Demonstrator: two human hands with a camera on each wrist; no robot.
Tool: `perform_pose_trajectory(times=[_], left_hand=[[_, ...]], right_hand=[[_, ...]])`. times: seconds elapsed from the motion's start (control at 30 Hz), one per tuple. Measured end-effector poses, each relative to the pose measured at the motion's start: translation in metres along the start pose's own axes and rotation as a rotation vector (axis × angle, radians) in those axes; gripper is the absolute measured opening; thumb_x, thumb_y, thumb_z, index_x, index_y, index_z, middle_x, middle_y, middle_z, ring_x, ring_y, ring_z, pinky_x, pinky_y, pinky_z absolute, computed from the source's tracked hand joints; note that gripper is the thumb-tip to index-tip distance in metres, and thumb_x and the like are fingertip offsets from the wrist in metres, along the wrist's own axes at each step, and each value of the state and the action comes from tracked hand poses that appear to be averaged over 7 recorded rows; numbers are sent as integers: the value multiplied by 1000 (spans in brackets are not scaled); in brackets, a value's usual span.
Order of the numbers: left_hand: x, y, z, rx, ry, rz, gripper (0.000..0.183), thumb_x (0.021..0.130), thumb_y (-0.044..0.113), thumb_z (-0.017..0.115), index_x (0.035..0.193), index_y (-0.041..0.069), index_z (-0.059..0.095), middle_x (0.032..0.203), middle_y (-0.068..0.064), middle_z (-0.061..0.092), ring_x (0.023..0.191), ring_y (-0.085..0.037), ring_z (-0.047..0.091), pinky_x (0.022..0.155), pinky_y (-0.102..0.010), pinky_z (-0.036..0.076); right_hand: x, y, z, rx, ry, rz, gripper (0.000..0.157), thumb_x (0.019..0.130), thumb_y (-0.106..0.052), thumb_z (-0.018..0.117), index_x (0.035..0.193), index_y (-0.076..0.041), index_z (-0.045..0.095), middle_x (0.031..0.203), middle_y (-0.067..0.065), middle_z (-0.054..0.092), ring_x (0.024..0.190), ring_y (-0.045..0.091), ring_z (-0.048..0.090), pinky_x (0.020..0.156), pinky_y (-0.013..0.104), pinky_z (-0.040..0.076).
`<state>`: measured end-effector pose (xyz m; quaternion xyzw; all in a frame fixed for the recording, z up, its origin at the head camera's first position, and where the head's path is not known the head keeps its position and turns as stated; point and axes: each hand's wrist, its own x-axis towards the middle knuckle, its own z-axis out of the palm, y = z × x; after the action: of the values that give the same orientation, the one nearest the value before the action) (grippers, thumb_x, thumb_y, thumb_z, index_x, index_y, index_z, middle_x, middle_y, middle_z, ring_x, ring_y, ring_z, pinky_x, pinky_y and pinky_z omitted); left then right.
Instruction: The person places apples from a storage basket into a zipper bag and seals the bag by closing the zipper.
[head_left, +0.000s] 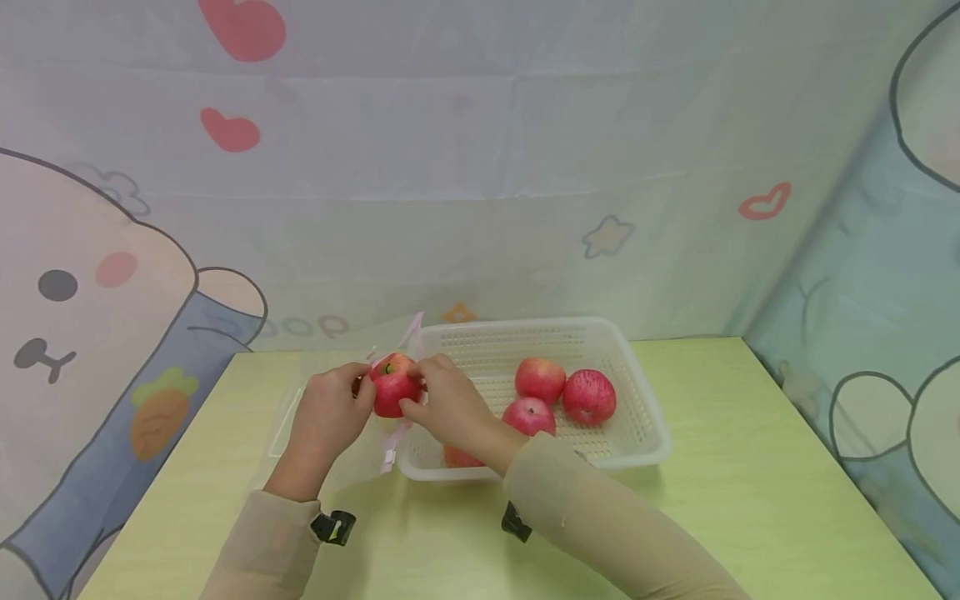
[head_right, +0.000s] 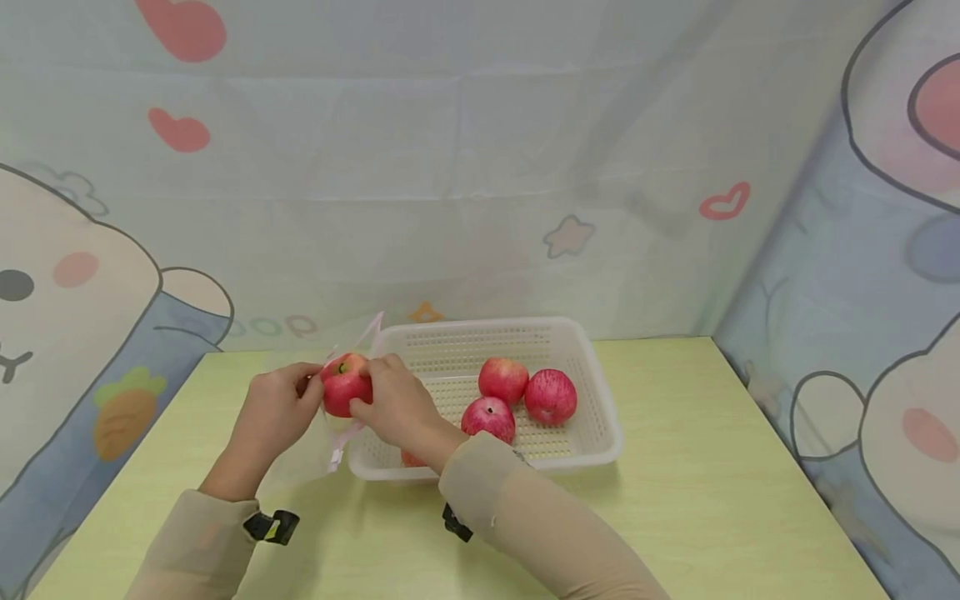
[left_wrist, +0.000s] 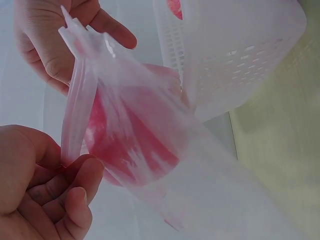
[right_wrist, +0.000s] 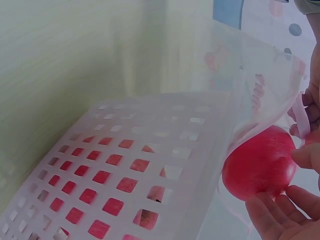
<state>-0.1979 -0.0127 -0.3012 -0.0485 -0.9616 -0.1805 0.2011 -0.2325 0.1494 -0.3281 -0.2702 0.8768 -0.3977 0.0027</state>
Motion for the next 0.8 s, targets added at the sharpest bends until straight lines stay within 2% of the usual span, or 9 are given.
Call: perform_pose_trajectory(times=[0.47,0.8], left_hand=[[1,-2,0,-7,5,-8,23,87,6,52,97,-5,70,67,-11,62,50,-15,43,47,-26,36],[2,-4,2,-5,22,7,22,86,5,54,97,-6,70,69,-13,64,51,-16,45,48,-25,38]], right_hand=[[2,-2,2,-16,-18,-16,40,87,-25,66,121,-6,60,114,6,58,91,13,56,77,18,50],[2,-2,2,-30,-32,-39,42,88,-26,64,124,-4,59,119,7,59,97,15,55,85,23,49]])
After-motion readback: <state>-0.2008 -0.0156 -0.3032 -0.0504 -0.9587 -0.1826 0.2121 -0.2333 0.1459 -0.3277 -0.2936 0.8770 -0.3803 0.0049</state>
